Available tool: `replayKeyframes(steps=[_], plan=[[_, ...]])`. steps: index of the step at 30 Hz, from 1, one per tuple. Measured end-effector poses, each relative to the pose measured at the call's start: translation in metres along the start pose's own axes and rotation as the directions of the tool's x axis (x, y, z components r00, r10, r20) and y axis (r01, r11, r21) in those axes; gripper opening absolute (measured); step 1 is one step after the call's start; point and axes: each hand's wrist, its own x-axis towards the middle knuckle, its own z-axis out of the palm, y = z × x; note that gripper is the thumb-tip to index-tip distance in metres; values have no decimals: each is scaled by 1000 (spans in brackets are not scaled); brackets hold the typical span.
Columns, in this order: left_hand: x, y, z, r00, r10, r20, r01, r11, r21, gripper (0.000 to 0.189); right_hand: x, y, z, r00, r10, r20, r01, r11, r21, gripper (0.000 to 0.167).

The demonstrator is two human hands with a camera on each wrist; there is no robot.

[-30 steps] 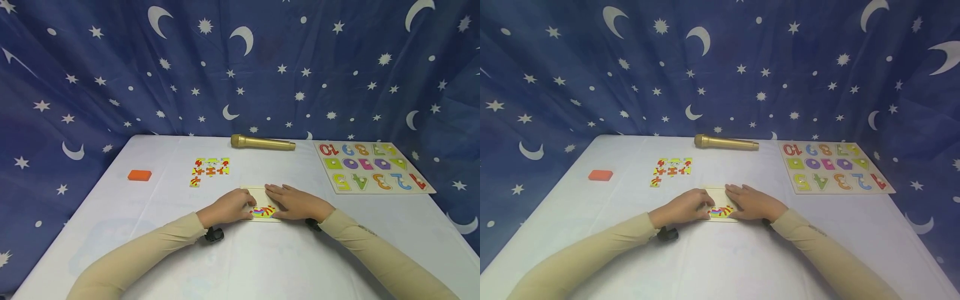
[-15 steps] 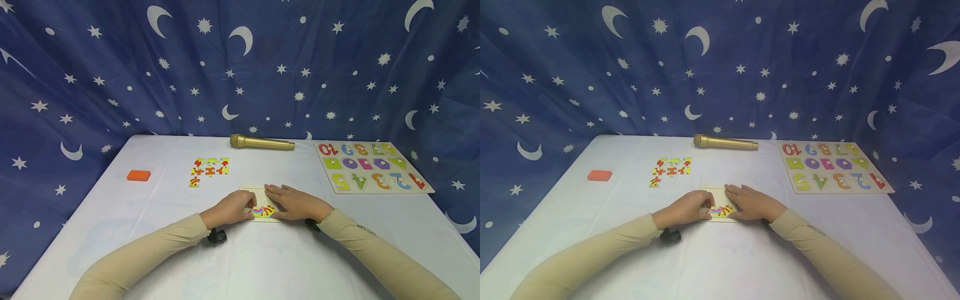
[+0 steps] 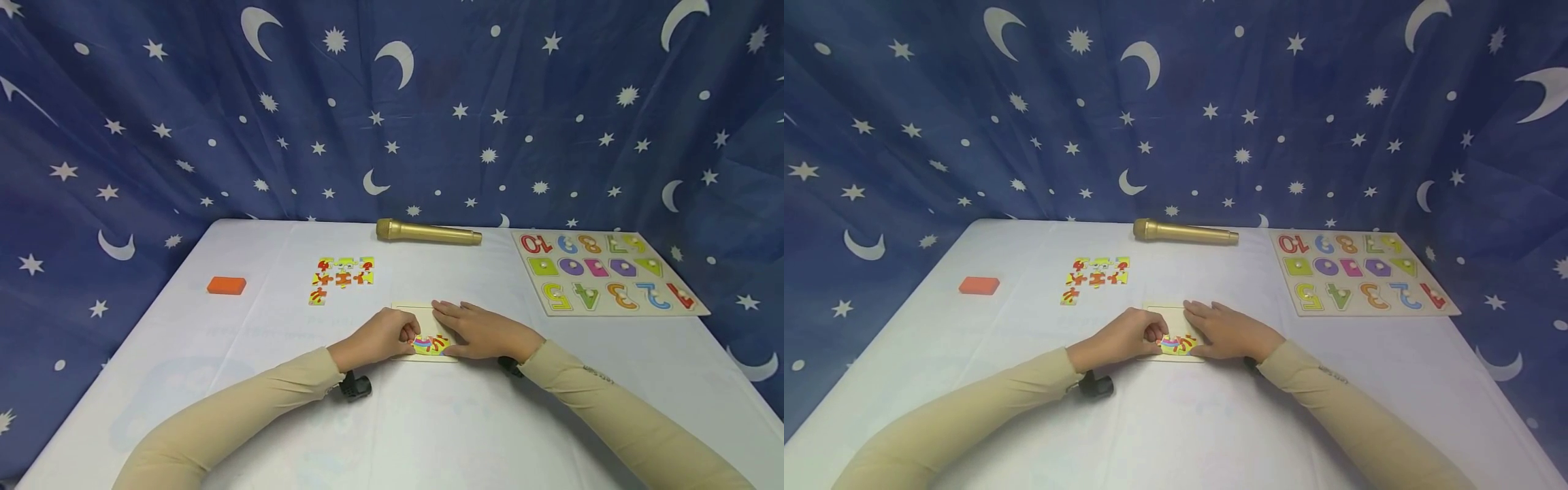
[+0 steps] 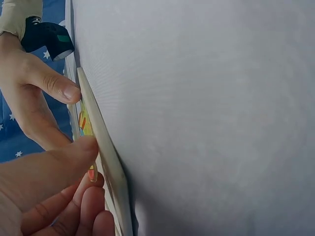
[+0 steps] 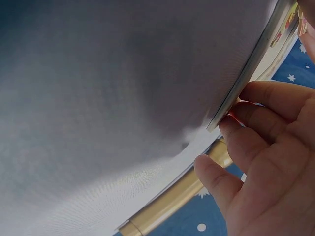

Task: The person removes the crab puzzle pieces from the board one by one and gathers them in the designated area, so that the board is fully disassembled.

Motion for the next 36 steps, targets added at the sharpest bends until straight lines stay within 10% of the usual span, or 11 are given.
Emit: replayKeyframes(steps=[19,27,36], plan=[[-5,-10,-22,999,-10,-40,10,1000,-9,23,-2,-5,-5,1000,2,2,-2,1000,31,71],[-20,-66,-76,969,-125,-214,132,991,18,23,-2,-5,-6,1000,6,13,-6,1000,10,72],[-31,-106,-88,951,-251,-181,263,964,45,24,-2,-3,-4,1000,4,15,-4,1000,0,73]])
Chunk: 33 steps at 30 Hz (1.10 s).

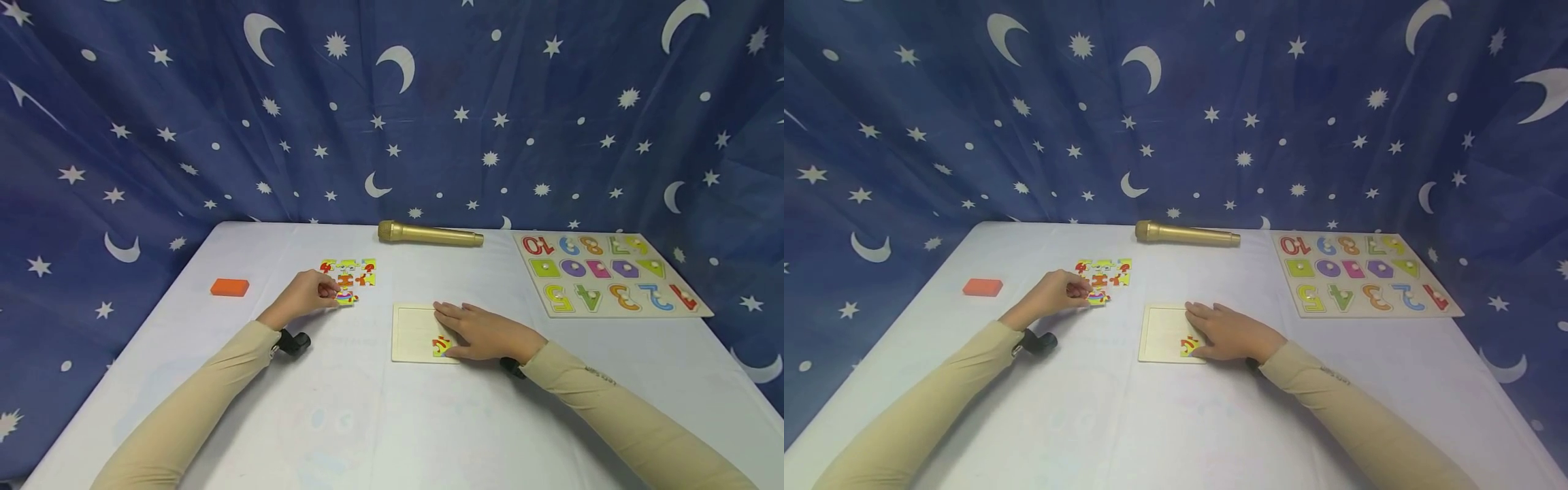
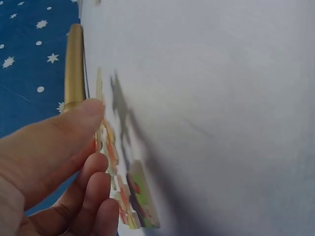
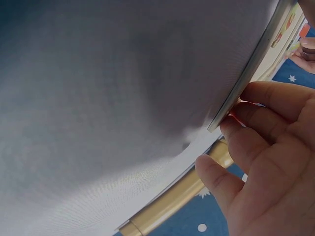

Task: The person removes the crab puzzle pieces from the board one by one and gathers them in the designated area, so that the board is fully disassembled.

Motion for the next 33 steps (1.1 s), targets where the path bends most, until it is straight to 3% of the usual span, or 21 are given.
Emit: replayKeyframes(steps=[11,15,18,21,27,33], plan=[[5,-7,3,999,-39,15,38,999,18,26,0,0,0,1000,-6,-4,6,1000,13,72],[7,-2,2,1000,-23,10,22,999,33,30,0,0,0,1000,-2,-6,2,1000,9,73],[5,14,5,999,52,-9,-52,998,33,33,-1,1,1,1000,1,-7,-1,1000,10,73],[1,38,16,988,157,-1,-157,987,31,32,-1,0,1,1000,3,-6,-3,1000,10,73],[-7,85,51,948,282,145,-291,956,46,32,-1,1,1,1000,3,-9,-3,1000,0,73],[-8,111,76,905,336,260,-362,930,59,33,-1,4,2,1000,-6,-19,6,1000,19,74]])
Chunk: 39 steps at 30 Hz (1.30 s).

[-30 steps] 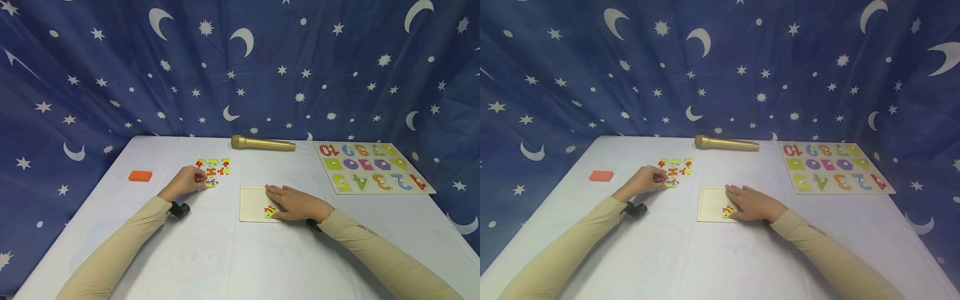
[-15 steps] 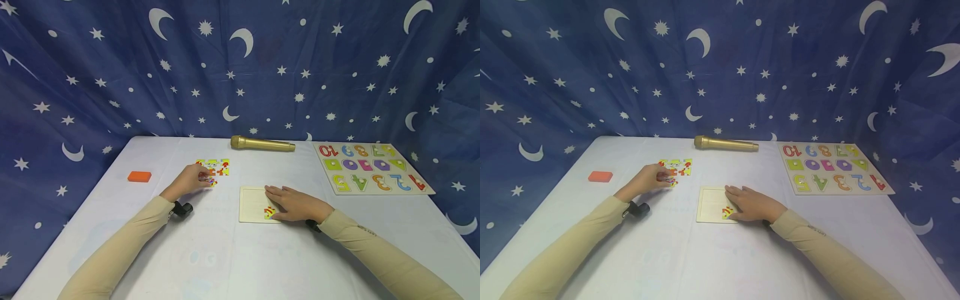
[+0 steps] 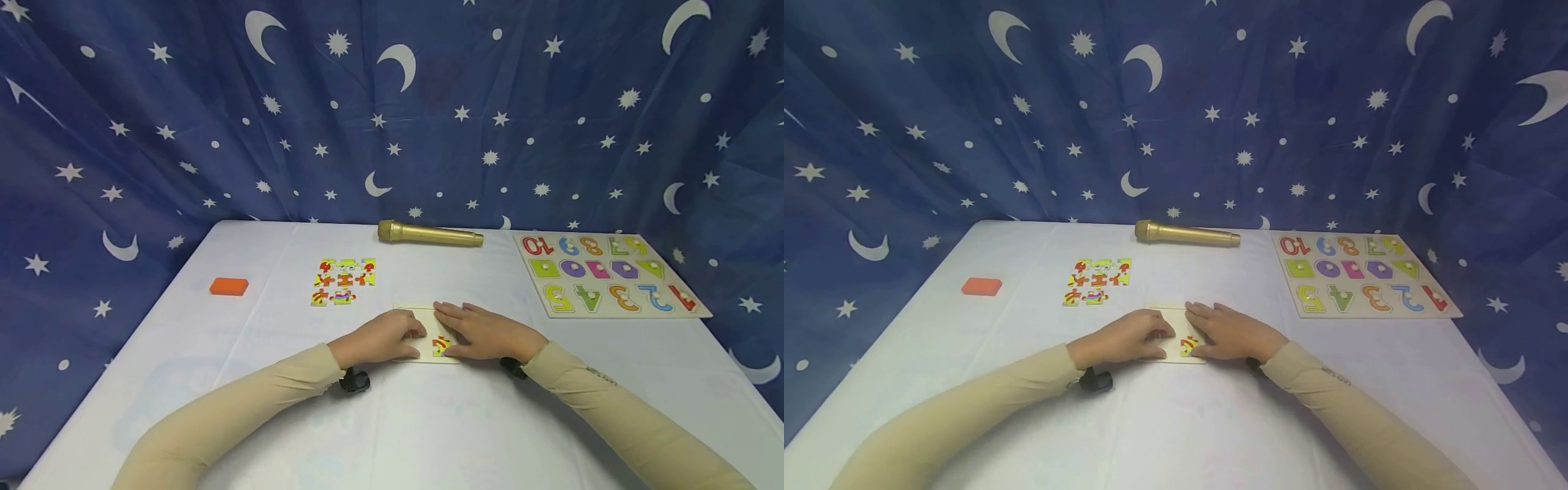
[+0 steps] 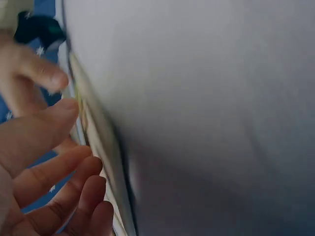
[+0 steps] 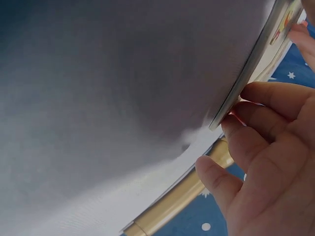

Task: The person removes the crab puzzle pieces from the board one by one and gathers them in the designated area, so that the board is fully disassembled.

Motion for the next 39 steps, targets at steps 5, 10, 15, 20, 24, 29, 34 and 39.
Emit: replayKeyframes(steps=[5,10,15,20,24,29,34,39], plan=[[10,9,6,1000,-1,17,1,1000,16,33,-4,5,0,1000,8,-11,-8,999,32,82],[17,14,7,1000,-22,0,22,1000,-12,27,-6,8,-1,1000,17,-7,-17,999,50,88],[19,15,9,999,-37,-20,36,998,-47,23,-6,7,-1,1000,15,10,-15,998,59,88],[20,14,10,998,-52,-35,49,996,-72,25,-5,7,-1,1000,13,13,-13,998,53,87],[21,15,11,998,-61,-35,57,994,-96,27,-6,8,1,1000,4,12,-5,999,38,86],[22,17,10,997,-68,-34,62,986,-156,27,-6,9,2,1000,-4,4,4,1000,20,86],[22,19,10,995,-89,-32,78,965,-250,27,-6,8,1,1000,3,11,-4,999,32,86],[25,16,13,994,-102,-41,85,948,-308,27,-7,6,-1,999,20,28,-21,999,37,86]])
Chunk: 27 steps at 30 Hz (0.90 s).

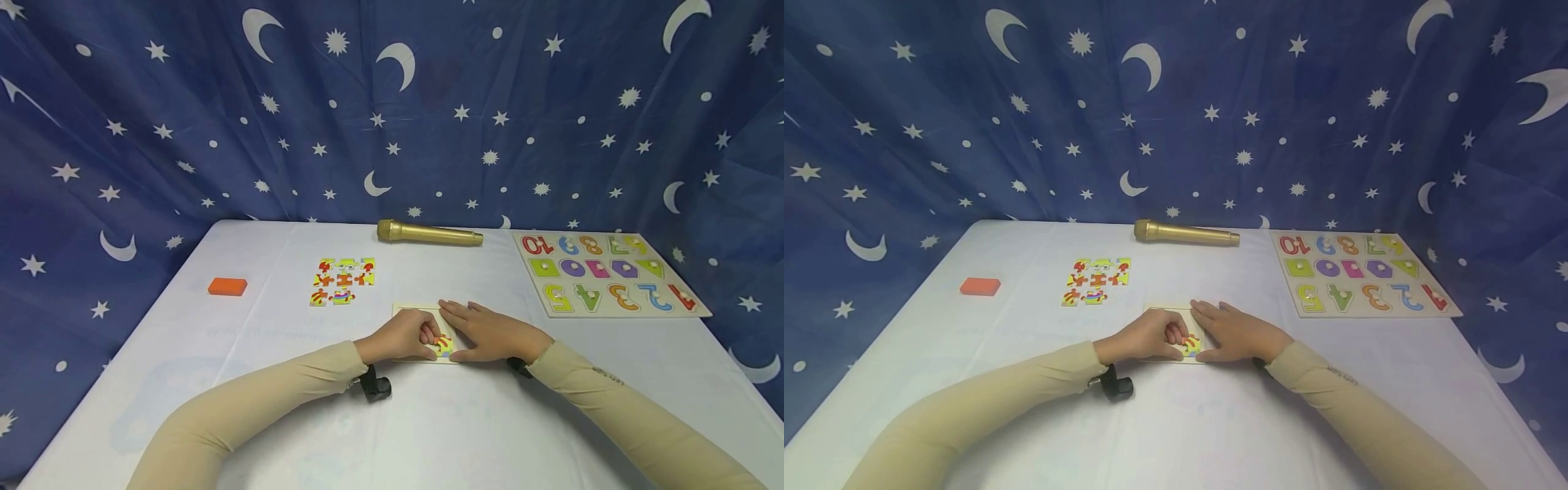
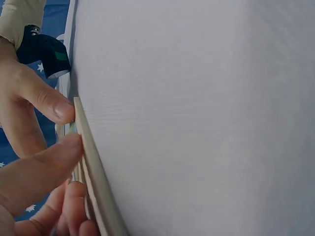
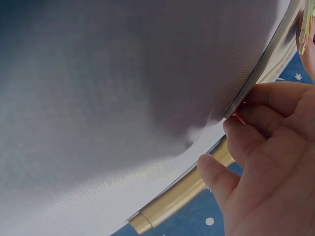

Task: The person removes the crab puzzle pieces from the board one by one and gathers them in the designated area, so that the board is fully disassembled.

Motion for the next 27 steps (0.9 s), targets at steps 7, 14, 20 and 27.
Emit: replayKeyframes(steps=[7,14,20,27], plan=[[5,-10,3,1000,-1,-10,0,994,-110,26,-1,0,-1,1000,-3,-4,3,1000,-4,85],[4,-14,2,999,-22,-23,18,985,-173,25,-2,1,-1,1000,-8,-10,8,1000,5,85],[-7,-24,-15,998,-51,-48,37,967,-252,24,1,2,2,1000,-10,-1,10,1000,-8,86],[-23,-47,-61,959,-116,-258,55,971,-234,30,0,1,1,1000,7,17,-7,1000,13,86]])
